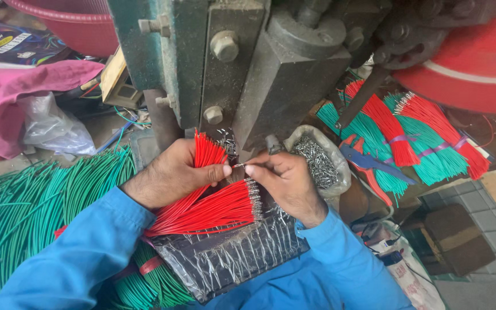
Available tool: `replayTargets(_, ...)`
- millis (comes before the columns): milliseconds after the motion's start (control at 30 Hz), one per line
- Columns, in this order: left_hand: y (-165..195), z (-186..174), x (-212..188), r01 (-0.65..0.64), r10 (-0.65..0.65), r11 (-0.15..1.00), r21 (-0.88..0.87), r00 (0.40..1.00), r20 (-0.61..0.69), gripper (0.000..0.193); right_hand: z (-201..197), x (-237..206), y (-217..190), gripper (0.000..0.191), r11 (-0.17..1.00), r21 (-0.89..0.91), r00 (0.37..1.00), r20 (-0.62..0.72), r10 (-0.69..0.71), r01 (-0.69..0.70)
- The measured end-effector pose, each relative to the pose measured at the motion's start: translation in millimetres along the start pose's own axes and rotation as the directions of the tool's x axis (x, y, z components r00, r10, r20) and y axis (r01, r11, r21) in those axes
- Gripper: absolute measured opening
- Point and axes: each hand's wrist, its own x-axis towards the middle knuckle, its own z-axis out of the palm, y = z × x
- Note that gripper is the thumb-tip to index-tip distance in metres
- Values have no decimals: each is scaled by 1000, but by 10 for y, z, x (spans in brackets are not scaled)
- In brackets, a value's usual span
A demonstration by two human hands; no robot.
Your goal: The person repeatedly inserts the stripped end of a red insulated wire into a metal crimping machine and presses a foot pedal to crimp a small metal connector onto the wire. The person then removes the finished wire and repeats the process with the next wire from a bundle.
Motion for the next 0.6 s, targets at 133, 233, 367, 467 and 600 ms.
replayTargets(133, -49, -2, 4, -25, 25, 999, -49, 1000, 10, 18, -208, -186, -249, 12, 993, -38, 989, 102, -105, 109)
replayTargets(233, -78, -5, 15, -31, 31, 994, -108, 999, 7, 20, -380, -312, -374, 11, 868, -425, 955, 253, -157, 255)
replayTargets(367, -72, -2, 2, -13, 16, 994, -113, 1000, 23, 19, -388, -359, -315, 10, 769, -541, 926, 333, -176, 341)
replayTargets(467, -52, -10, -9, 0, 2, 996, -84, 1000, 26, 18, -357, -329, -152, 10, 867, -492, 994, 110, -27, 77)
replayTargets(600, -53, -3, 5, -46, 46, 999, -25, 999, -11, 21, -425, -264, 81, 22, 961, -276, 1000, -14, -27, 22)
